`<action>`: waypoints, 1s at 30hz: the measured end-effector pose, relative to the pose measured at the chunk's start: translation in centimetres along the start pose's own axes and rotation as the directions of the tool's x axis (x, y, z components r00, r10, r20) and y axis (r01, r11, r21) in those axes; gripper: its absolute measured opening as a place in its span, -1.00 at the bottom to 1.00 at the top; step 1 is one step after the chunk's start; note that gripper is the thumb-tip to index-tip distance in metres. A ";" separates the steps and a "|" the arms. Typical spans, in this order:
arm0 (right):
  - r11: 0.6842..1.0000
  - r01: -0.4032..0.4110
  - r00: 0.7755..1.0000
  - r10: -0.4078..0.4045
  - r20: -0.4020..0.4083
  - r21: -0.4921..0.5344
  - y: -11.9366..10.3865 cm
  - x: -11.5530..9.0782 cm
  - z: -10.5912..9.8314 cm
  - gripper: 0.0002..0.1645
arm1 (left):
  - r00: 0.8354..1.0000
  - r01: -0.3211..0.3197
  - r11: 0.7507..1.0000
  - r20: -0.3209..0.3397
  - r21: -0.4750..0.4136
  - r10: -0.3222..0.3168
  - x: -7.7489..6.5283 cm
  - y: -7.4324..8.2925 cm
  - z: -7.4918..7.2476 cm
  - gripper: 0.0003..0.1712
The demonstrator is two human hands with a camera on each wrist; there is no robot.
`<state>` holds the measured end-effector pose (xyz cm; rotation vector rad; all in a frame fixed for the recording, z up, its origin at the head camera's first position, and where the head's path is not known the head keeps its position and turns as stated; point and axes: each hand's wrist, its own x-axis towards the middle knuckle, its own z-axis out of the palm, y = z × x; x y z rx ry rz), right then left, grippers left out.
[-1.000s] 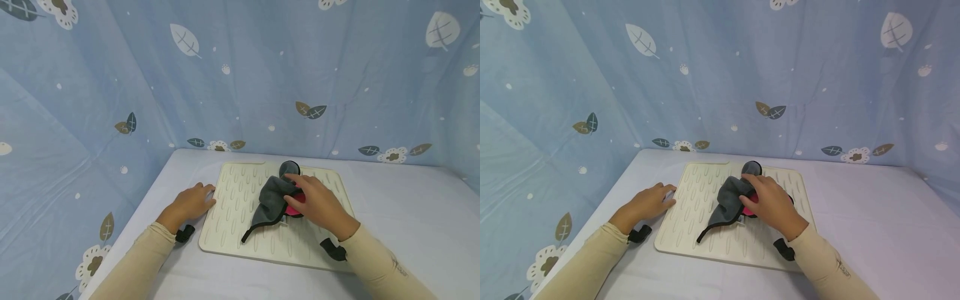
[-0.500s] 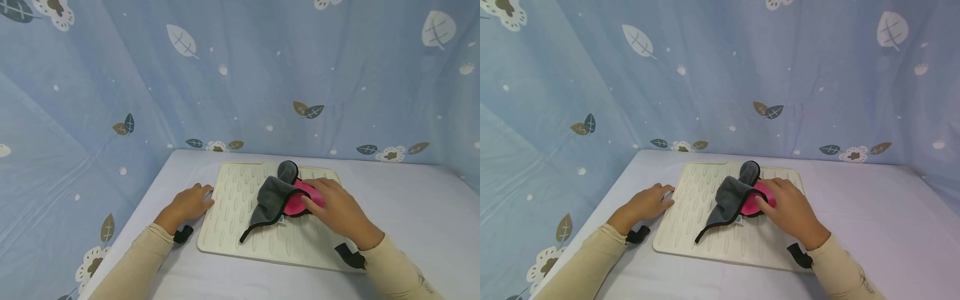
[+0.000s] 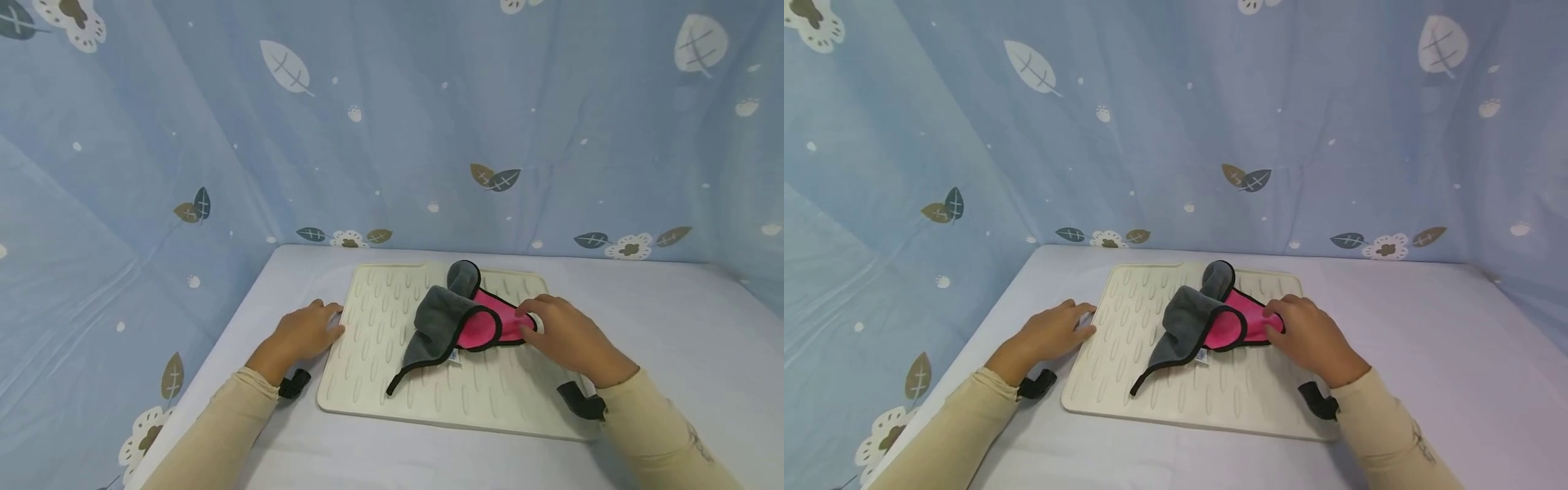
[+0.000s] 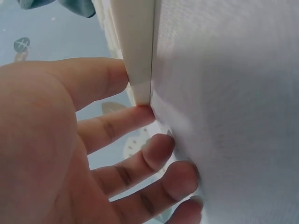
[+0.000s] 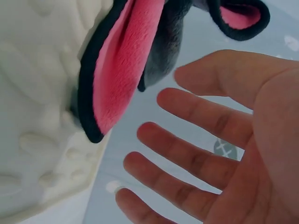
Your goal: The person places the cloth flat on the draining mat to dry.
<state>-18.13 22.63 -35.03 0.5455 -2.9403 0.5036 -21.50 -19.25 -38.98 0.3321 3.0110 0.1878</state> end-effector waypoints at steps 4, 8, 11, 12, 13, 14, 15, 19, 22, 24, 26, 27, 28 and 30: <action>1.000 0.001 0.999 -0.002 0.033 0.004 0.6 0.1 0.2 -0.85 | 0.996 -0.020 0.999 -0.082 0.037 0.023 -0.1 0.2 0.1 -0.51; 1.000 -0.002 0.996 0.000 0.085 0.030 1.0 0.3 0.4 -0.90 | 0.983 -0.036 0.999 -0.181 0.028 0.041 -0.4 1.2 -0.5 -0.62; 0.999 -0.003 0.991 -0.002 0.131 0.036 1.2 0.4 0.5 -0.91 | 0.971 -0.068 0.997 -0.227 0.029 0.073 -0.8 2.4 -1.0 -0.71; 0.999 0.001 0.990 -0.006 0.140 0.033 1.3 0.5 0.5 -0.91 | 0.967 -0.086 0.996 -0.237 0.028 0.090 -0.9 2.8 -1.2 -0.73; 1.000 0.006 0.989 -0.010 0.144 0.030 1.4 0.5 0.6 -0.91 | 0.965 -0.105 0.994 -0.242 0.015 0.106 -1.1 3.3 -1.3 -0.76; 1.000 0.009 0.989 -0.013 0.146 0.028 1.5 0.5 0.6 -0.91 | 0.962 -0.126 0.992 -0.243 -0.002 0.122 -1.2 3.7 -1.5 -0.78; 1.000 0.014 0.989 -0.017 0.146 0.027 1.5 0.5 0.7 -0.90 | 0.959 -0.152 0.988 -0.246 -0.014 0.144 -1.4 4.2 -1.6 -0.80; 0.999 0.019 0.989 -0.025 0.147 0.038 1.5 0.5 1.0 -0.88 | 0.944 -0.255 0.964 -0.236 -0.082 0.230 -2.1 5.6 -1.7 -0.84; 0.999 0.014 0.988 -0.021 0.156 0.041 1.5 0.6 1.3 -0.86 | 0.931 -0.311 0.948 -0.221 -0.071 0.289 -2.5 6.4 -1.5 -0.84; 0.999 0.014 0.987 -0.019 0.157 0.033 1.4 0.6 1.4 -0.85 | 0.926 -0.333 0.941 -0.211 -0.062 0.314 -2.7 6.8 -1.3 -0.82; 0.999 0.018 0.988 -0.022 0.155 0.028 1.4 0.6 1.6 -0.84 | 0.924 -0.344 0.937 -0.198 -0.052 0.328 -2.8 7.0 -1.1 -0.81; 0.999 0.023 0.988 -0.026 0.153 0.025 1.4 0.6 1.6 -0.84 | 0.923 -0.349 0.936 -0.189 -0.049 0.334 -2.9 7.1 -1.0 -0.80; 0.999 0.026 0.988 -0.029 0.151 0.023 1.4 0.6 1.7 -0.83 | 0.924 -0.352 0.934 -0.177 -0.050 0.339 -2.9 7.2 -0.9 -0.78; 0.999 0.028 0.988 -0.031 0.152 0.018 1.4 0.5 1.8 -0.82 | 0.924 -0.362 0.931 -0.150 -0.046 0.352 -2.9 7.4 -0.8 -0.75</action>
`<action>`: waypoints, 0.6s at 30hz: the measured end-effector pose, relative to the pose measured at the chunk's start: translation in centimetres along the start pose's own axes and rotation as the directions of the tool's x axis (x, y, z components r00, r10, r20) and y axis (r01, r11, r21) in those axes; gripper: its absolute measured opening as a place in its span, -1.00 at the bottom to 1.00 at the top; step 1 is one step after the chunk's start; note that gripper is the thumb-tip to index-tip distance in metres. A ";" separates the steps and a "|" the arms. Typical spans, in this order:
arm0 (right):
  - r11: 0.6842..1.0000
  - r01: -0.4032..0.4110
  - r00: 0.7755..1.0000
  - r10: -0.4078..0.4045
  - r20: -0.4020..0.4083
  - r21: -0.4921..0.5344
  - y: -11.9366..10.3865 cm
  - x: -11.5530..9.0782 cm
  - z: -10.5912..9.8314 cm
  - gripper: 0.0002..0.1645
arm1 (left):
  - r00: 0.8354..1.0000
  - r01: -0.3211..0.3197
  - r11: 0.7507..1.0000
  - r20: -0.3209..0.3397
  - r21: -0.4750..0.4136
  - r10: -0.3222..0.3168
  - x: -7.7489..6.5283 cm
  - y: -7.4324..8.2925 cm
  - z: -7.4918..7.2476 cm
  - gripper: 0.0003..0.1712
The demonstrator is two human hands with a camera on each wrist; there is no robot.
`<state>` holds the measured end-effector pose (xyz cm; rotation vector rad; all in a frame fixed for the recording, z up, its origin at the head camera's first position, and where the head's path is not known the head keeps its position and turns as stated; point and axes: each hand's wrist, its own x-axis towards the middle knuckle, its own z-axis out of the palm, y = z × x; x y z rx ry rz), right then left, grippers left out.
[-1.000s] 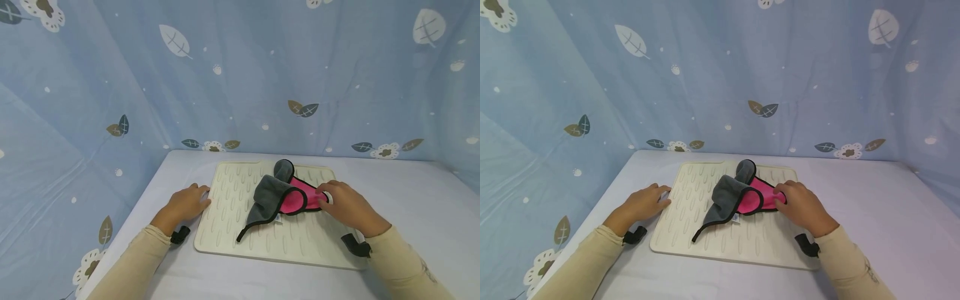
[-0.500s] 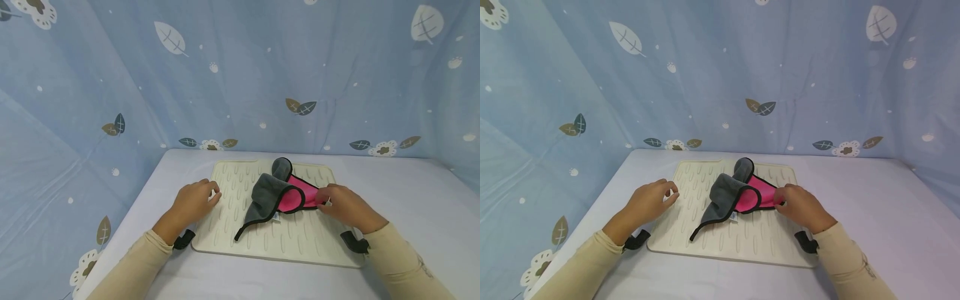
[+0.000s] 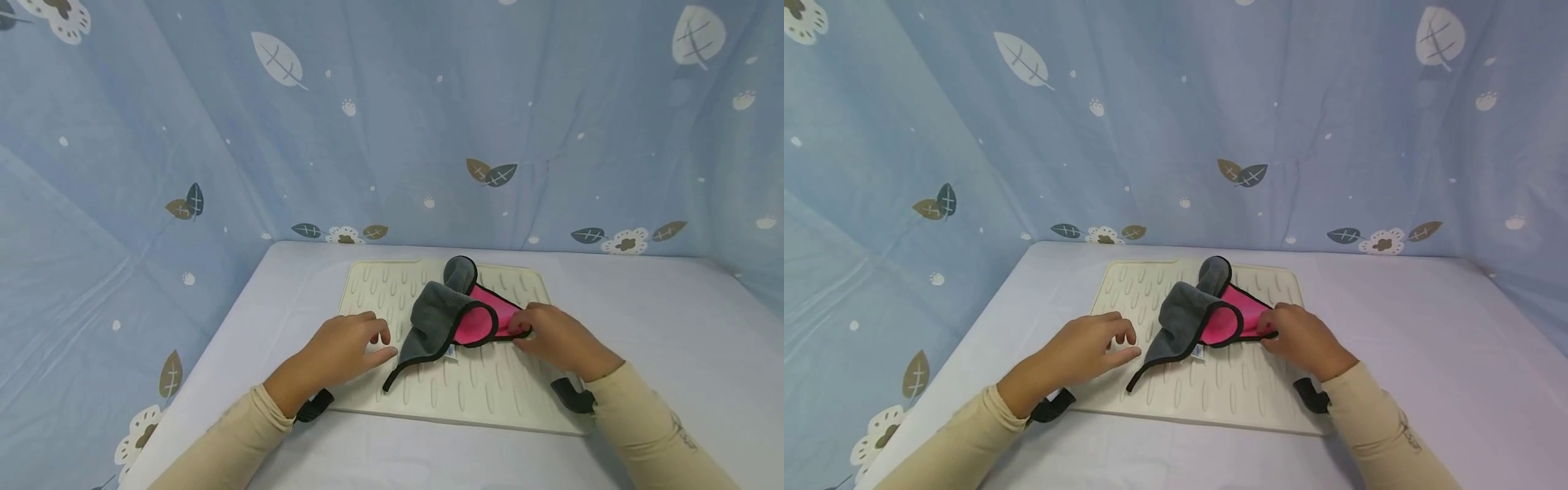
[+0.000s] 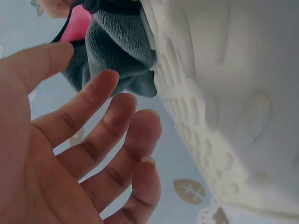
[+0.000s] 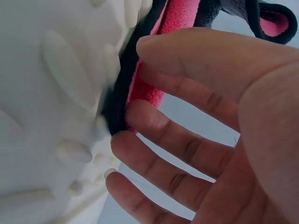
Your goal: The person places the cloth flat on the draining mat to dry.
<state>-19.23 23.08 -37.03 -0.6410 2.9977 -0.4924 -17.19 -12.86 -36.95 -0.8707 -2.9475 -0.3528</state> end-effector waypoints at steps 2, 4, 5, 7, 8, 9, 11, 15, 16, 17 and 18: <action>1.000 0.001 1.000 -0.001 0.004 -0.006 0.0 0.0 0.1 -0.82 | 0.999 -0.012 1.000 0.034 -0.008 0.013 -0.1 0.1 0.1 -0.72; 1.000 -0.001 1.000 0.001 0.008 -0.010 0.0 0.0 0.1 -0.81 | 0.998 -0.027 0.999 0.064 -0.021 0.029 -0.1 0.1 0.1 -0.69; 1.000 -0.001 1.000 0.001 0.009 -0.009 -0.1 0.0 0.1 -0.81 | 0.997 -0.037 0.999 0.073 -0.026 0.039 -0.2 0.2 0.2 -0.68; 1.000 0.001 1.000 -0.001 0.005 -0.006 -0.1 0.1 0.2 -0.81 | 0.995 -0.052 0.998 0.087 -0.036 0.055 -0.2 0.2 0.2 -0.67; 1.000 0.002 1.000 -0.002 0.003 -0.004 0.0 0.1 0.2 -0.80 | 0.994 -0.059 0.997 0.092 -0.040 0.062 -0.2 0.2 0.2 -0.67; 1.000 0.005 1.000 -0.005 0.000 -0.003 0.0 0.1 0.2 -0.80 | 0.993 -0.065 0.997 0.094 -0.044 0.069 -0.2 0.2 0.2 -0.67; 1.000 0.006 1.000 -0.006 0.000 -0.001 0.0 0.1 0.2 -0.80 | 0.992 -0.075 0.996 0.101 -0.052 0.080 -0.2 0.3 0.1 -0.67; 1.000 0.007 1.000 -0.007 0.012 -0.001 0.2 0.1 0.3 -0.80 | 0.989 -0.081 0.995 0.120 -0.065 0.089 -0.1 0.4 0.3 -0.68; 1.000 0.005 1.000 -0.005 0.015 -0.002 0.2 0.2 0.3 -0.80 | 0.988 -0.081 0.994 0.125 -0.067 0.089 -0.1 0.4 0.3 -0.68; 1.000 0.002 1.000 -0.002 0.016 -0.002 0.2 0.2 0.3 -0.80 | 0.988 -0.082 0.994 0.127 -0.067 0.090 -0.1 0.4 0.3 -0.69; 1.000 0.001 1.000 -0.001 0.016 -0.001 0.1 0.2 0.3 -0.80 | 0.988 -0.082 0.994 0.126 -0.068 0.090 -0.1 0.4 0.4 -0.69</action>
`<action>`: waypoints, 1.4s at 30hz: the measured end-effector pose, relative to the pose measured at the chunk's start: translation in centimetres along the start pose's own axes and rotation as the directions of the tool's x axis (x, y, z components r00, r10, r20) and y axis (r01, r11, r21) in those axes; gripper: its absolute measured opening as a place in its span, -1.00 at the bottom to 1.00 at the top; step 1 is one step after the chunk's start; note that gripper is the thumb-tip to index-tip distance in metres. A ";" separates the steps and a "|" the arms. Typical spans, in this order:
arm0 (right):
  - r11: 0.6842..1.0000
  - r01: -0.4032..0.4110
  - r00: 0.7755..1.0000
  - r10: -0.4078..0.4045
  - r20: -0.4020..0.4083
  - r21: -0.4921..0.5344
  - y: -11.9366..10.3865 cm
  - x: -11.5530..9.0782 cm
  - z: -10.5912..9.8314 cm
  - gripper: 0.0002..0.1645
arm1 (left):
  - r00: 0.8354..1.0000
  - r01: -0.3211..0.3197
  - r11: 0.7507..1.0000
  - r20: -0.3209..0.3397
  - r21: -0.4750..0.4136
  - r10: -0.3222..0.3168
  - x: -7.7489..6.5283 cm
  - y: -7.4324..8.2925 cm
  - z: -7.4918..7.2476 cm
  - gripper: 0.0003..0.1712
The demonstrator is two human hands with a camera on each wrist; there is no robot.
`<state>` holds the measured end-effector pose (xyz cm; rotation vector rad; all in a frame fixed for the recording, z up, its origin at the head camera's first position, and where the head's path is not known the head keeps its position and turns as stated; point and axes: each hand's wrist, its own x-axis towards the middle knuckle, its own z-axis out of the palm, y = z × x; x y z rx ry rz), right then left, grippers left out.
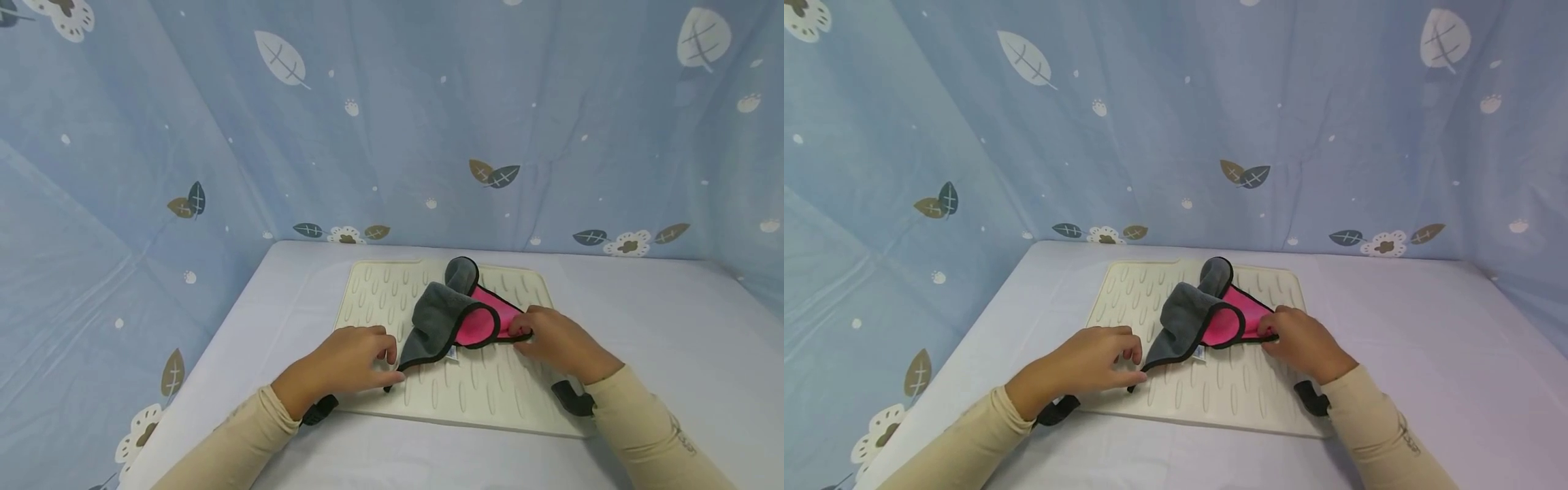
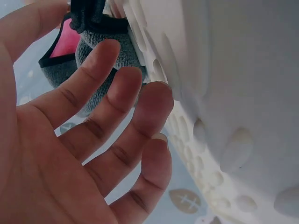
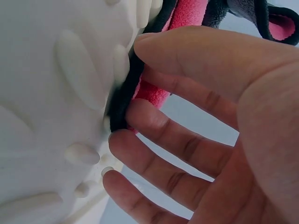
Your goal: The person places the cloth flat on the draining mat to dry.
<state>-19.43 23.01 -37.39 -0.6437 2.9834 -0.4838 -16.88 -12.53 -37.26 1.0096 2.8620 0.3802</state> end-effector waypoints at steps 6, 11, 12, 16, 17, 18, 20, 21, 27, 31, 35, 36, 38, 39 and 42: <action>1.000 -0.012 1.000 0.012 0.002 -0.005 0.0 0.0 0.1 -0.81 | 1.000 -0.009 1.000 -0.003 0.008 0.009 0.1 0.1 0.0 -0.70; 1.000 0.009 1.000 -0.010 -0.013 -0.011 0.1 -0.1 0.1 -0.80 | 1.000 -0.019 1.000 0.002 0.008 0.019 0.0 0.2 0.0 -0.76; 1.000 0.013 1.000 -0.013 -0.019 -0.012 0.1 -0.1 0.1 -0.80 | 1.000 -0.021 1.000 0.002 0.008 0.021 0.0 0.2 0.0 -0.77; 1.000 0.010 1.000 -0.011 -0.019 -0.010 0.1 -0.1 0.1 -0.80 | 0.999 -0.032 0.999 0.008 0.005 0.032 0.1 0.1 0.0 -0.82; 1.000 0.007 1.000 -0.008 -0.017 -0.012 0.1 -0.1 0.1 -0.80 | 0.999 -0.034 0.999 0.010 0.005 0.034 0.1 0.1 0.0 -0.83; 1.000 0.005 1.000 -0.005 -0.015 -0.012 0.1 -0.1 0.1 -0.80 | 0.999 -0.037 0.999 0.012 0.004 0.037 0.1 0.1 0.0 -0.84; 1.000 0.002 1.000 -0.002 -0.017 -0.015 0.2 -0.2 0.2 -0.80 | 0.999 -0.038 0.999 0.012 0.001 0.038 0.1 0.1 0.0 -0.86; 1.000 -0.001 1.000 0.000 -0.021 -0.016 0.2 -0.2 0.2 -0.80 | 0.999 -0.039 0.999 0.009 0.002 0.039 0.2 0.1 0.0 -0.87; 1.000 0.006 0.999 -0.007 -0.042 -0.024 0.1 -0.2 0.4 -0.82 | 0.999 -0.037 0.999 -0.009 -0.009 0.037 0.1 0.1 -0.4 -0.90; 0.998 0.045 0.997 -0.048 -0.067 -0.041 -0.1 -0.1 0.4 -0.82 | 1.000 -0.022 1.000 -0.023 -0.003 0.022 0.0 -0.1 -0.5 -0.90; 0.995 0.070 0.993 -0.077 -0.091 -0.070 -0.1 0.1 0.4 -0.81 | 0.998 -0.014 1.000 -0.056 0.007 0.015 -0.1 -0.6 -0.7 -0.90; 0.995 0.070 0.993 -0.077 -0.091 -0.073 -0.1 0.2 0.4 -0.81 | 0.998 -0.012 1.000 -0.063 0.007 0.012 -0.2 -0.7 -0.7 -0.90; 0.995 0.071 0.993 -0.078 -0.085 -0.074 -0.2 0.2 0.5 -0.81 | 0.997 -0.004 1.000 -0.074 0.009 0.005 -0.2 -0.9 -0.8 -0.89; 0.995 0.072 0.994 -0.078 -0.081 -0.076 -0.2 0.1 0.5 -0.81 | 0.997 0.001 1.000 -0.078 0.010 0.000 -0.2 -0.9 -0.8 -0.88; 0.994 0.076 0.994 -0.081 -0.076 -0.076 -0.4 0.0 0.3 -0.80 | 0.996 0.018 1.000 -0.086 0.009 -0.017 -0.1 -1.1 -0.9 -0.87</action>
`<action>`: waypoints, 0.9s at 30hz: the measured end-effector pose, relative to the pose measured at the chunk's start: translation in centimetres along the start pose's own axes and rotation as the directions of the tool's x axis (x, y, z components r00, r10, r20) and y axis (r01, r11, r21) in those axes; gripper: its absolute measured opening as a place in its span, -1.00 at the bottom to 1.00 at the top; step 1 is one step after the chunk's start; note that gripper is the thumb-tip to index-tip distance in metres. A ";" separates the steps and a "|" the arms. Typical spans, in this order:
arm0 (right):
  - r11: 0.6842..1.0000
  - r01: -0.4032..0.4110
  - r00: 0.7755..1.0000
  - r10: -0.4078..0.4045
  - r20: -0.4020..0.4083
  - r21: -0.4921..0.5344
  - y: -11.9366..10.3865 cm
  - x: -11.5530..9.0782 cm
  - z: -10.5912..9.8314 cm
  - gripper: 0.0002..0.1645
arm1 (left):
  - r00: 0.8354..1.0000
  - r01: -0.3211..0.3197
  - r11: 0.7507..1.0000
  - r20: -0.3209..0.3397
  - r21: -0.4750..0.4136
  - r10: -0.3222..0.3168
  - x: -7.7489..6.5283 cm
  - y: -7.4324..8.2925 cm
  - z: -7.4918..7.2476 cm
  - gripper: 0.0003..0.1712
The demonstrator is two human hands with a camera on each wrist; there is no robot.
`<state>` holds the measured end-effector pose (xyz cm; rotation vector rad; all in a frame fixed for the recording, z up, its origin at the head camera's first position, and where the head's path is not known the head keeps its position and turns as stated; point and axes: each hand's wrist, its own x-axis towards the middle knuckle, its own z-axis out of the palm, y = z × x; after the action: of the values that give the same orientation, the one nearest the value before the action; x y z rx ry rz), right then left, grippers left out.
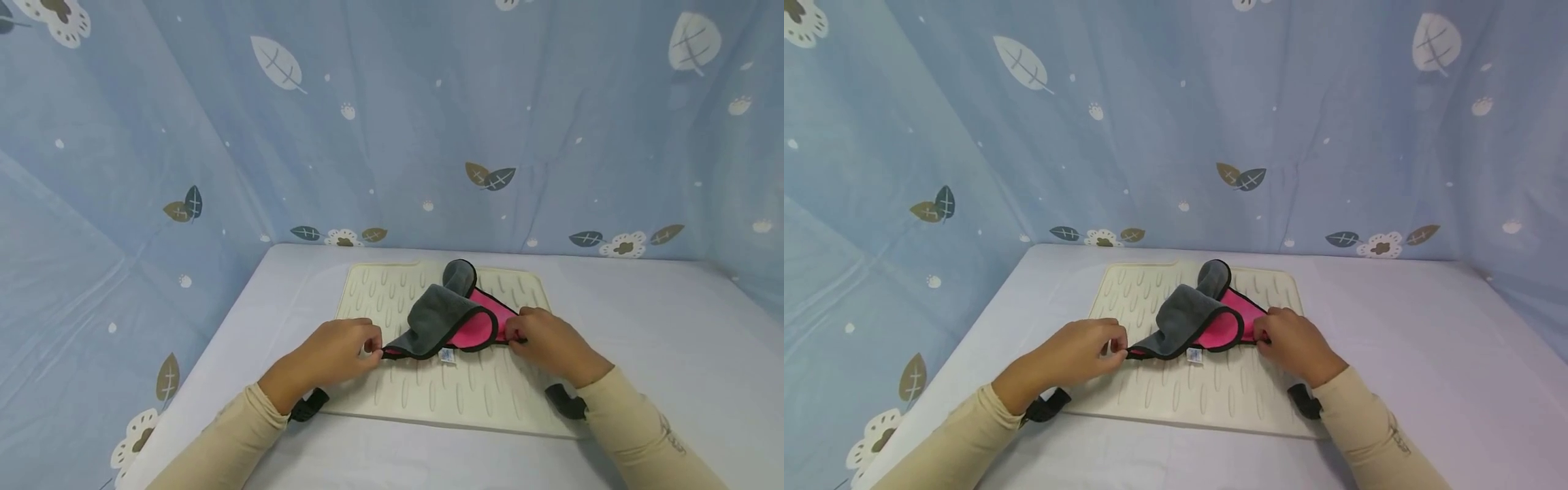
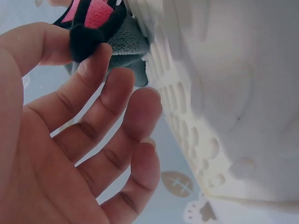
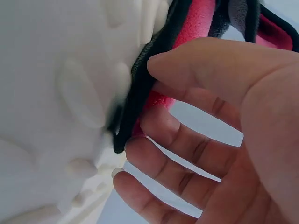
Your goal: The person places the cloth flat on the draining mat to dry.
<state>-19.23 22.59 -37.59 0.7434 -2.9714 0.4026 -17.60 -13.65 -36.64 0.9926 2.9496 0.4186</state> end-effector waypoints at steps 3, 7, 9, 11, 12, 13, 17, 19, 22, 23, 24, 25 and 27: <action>1.000 0.000 1.000 0.000 0.000 -0.014 -0.2 -0.2 -0.3 -0.77 | 1.000 0.015 1.000 -0.004 -0.004 -0.015 0.1 -0.1 -0.1 -0.87; 0.999 -0.001 1.000 0.001 0.017 -0.037 -0.4 -0.4 -0.6 -0.77 | 0.999 0.041 0.999 -0.008 -0.007 -0.041 0.1 -0.3 -0.1 -0.86; 0.999 0.006 1.000 -0.005 0.028 -0.045 -0.5 -0.5 -0.7 -0.78 | 0.999 0.051 0.999 -0.013 -0.002 -0.051 0.1 -0.4 -0.1 -0.86; 0.999 0.014 1.000 -0.013 0.029 -0.048 -0.5 -0.6 -0.6 -0.79 | 0.998 0.058 0.998 -0.021 0.005 -0.058 0.1 -0.5 -0.2 -0.85; 0.999 0.016 1.000 -0.014 0.026 -0.051 -0.6 -0.6 -0.6 -0.78 | 0.998 0.059 0.998 -0.024 0.009 -0.058 0.1 -0.6 -0.2 -0.85; 0.999 0.015 1.000 -0.014 0.025 -0.051 -0.6 -0.7 -0.5 -0.79 | 0.998 0.060 0.998 -0.026 0.012 -0.060 0.1 -0.6 -0.2 -0.85; 0.999 0.024 1.000 -0.024 0.011 -0.038 -0.7 -1.1 -0.3 -0.76 | 0.997 0.068 0.998 -0.027 0.014 -0.067 0.1 -0.8 -0.2 -0.85; 0.999 0.038 0.999 -0.038 -0.002 -0.035 -0.8 -1.3 -0.4 -0.75 | 0.997 0.073 0.997 -0.029 0.011 -0.073 0.1 -0.8 -0.2 -0.85; 0.997 0.064 0.998 -0.065 -0.022 -0.034 -0.9 -1.6 -0.5 -0.73 | 0.996 0.079 0.997 -0.038 0.009 -0.079 0.1 -0.8 -0.4 -0.86; 0.997 0.072 0.997 -0.073 -0.026 -0.031 -0.9 -1.6 -0.5 -0.72 | 0.996 0.083 0.996 -0.042 0.010 -0.083 0.1 -0.8 -0.4 -0.86; 0.996 0.082 0.996 -0.083 -0.028 -0.027 -1.0 -1.6 -0.6 -0.72 | 0.995 0.089 0.996 -0.046 0.010 -0.089 0.1 -0.8 -0.5 -0.85; 0.996 0.090 0.996 -0.090 -0.028 -0.021 -1.0 -1.7 -0.6 -0.72 | 0.994 0.094 0.996 -0.052 0.013 -0.093 0.1 -0.9 -0.5 -0.85; 0.995 0.103 0.994 -0.103 -0.023 -0.009 -1.1 -1.7 -0.7 -0.72 | 0.993 0.106 0.994 -0.059 0.016 -0.105 0.1 -1.0 -0.5 -0.85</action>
<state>-17.25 22.65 -36.82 0.8802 -2.8957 0.3898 -18.29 -14.46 -36.36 0.8349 3.0465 0.4242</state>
